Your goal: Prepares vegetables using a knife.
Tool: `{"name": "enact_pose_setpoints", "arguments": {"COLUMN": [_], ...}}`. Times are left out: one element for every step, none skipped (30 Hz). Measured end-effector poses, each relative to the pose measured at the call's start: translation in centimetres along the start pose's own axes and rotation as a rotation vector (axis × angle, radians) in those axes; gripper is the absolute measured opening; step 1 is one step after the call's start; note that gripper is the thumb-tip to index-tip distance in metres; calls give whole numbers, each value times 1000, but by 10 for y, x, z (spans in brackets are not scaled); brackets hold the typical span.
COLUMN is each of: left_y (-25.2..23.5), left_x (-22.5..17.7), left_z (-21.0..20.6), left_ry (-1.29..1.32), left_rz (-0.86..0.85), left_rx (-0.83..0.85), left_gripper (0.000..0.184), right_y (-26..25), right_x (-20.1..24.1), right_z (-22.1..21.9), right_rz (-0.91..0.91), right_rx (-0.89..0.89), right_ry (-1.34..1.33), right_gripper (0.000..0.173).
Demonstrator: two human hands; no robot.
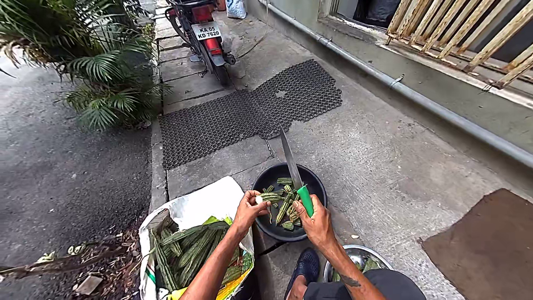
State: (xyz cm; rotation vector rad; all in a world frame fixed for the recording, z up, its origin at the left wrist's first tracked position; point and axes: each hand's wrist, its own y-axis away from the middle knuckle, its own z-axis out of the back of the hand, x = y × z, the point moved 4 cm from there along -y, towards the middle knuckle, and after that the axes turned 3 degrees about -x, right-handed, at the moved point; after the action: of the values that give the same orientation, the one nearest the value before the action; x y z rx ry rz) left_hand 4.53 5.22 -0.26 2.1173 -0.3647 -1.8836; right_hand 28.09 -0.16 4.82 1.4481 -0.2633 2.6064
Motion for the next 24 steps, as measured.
{"name": "enact_pose_setpoints", "arguments": {"left_y": [-1, -2, -4, -5, -7, -8, -9, -11, -14, -16, -19, -20, -22, -23, -22, -21, -19, -17, -18, -19, -18, -12, -6, -2], "left_x": [2, 5, 7, 10, 13, 15, 18, 21, 24, 27, 29, 30, 31, 30, 29, 28, 25, 21, 14, 4, -4, -7, -8, -8], "left_z": [3, 5, 5, 5, 5, 4, 3, 3, 2, 1, -1, -3, -5, -7, -8, -9, -10, -13, -15, -15, -15, -15, -14, -13], "left_ry": [-24, -25, -15, -8, -11, -18, -24, -24, -14, 4, 24, 45, 71, 100, 136, 178, 223, 276, 341, 425, 517, 616, 704, 774], "left_rz": [2, 5, 5, 0, -3, -1, 5, 8, 9, 7, 3, -1, -8, -17, -27, -35, -45, -55, -64, -63, -43, -8, 30, 62], "left_rx": [-18, -22, -19, -22, -32, -47, -70, -92, -106, -116, -124, -133, -143, -157, -172, -181, -181, -176, -157, -118, -66, -3, 65, 141], "left_gripper": [53, 57, 58, 51, 44, 40, 37, 35, 35, 35, 36, 36, 36, 35, 33, 32, 32, 31, 30, 27, 24, 24, 27, 29], "right_y": [3, 6, 9, 13, 17, 21, 24, 27, 29, 31, 33, 36, 40, 46, 54, 63, 71, 75, 77, 73, 67, 58, 49, 40], "right_x": [0, -1, -2, -3, -4, -3, 1, 9, 20, 33, 44, 50, 50, 41, 25, 4, -20, -43, -60, -66, -64, -57, -50, -43], "right_z": [-2, -4, -8, -12, -15, -16, -13, -6, 4, 16, 26, 33, 35, 32, 25, 15, 6, -1, -4, -6, -4, 1, 7, 11], "right_rz": [8, 1, -16, -31, -36, -13, 49, 144, 259, 369, 456, 509, 530, 517, 442, 276, -7, -263, -409, -462, -462, -442, -414, -382], "right_rx": [31, 81, 131, 164, 171, 141, 75, -19, -117, -199, -262, -308, -327, -314, -245, -80, 230, 502, 652, 687, 646, 564, 464, 357], "right_ry": [28, 54, 74, 86, 90, 88, 72, 32, -27, -97, -158, -208, -226, -181, -44, 141, 329, 430, 486, 503, 484, 449, 390, 308], "right_gripper": [45, 46, 47, 48, 48, 48, 48, 47, 46, 45, 46, 46, 46, 45, 43, 43, 45, 48, 49, 49, 49, 49, 49, 47]}}
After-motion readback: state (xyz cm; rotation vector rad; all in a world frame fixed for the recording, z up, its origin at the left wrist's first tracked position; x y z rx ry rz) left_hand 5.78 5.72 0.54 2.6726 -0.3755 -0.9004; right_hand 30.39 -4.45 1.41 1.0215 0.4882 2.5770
